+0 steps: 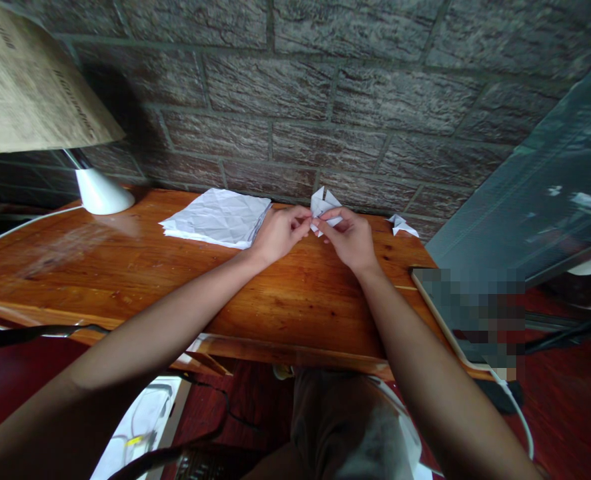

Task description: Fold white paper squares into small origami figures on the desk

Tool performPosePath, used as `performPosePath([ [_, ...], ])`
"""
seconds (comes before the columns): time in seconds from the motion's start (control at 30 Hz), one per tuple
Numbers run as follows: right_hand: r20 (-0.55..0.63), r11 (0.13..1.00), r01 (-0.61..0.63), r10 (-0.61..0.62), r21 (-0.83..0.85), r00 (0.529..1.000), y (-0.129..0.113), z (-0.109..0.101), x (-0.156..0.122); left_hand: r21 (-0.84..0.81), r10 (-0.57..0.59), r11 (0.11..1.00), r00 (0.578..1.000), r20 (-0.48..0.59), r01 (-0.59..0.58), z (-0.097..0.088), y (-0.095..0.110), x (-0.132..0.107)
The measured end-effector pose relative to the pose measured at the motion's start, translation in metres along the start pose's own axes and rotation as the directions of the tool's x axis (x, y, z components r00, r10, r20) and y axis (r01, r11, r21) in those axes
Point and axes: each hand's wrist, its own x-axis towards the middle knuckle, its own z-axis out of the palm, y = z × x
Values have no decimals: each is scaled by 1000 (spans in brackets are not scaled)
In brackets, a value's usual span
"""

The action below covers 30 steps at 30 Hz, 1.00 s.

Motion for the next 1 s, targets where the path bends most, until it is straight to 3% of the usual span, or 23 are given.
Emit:
performPosePath([
  [0.77, -10, 995, -41, 43, 94, 999, 0, 1, 1, -118, -34, 992, 999, 11, 35, 2, 6, -1],
  [1.0, -43, 997, 28, -25, 72, 999, 13, 0, 5, -368, -122, 923, 992, 6, 116, 6, 5, 2],
])
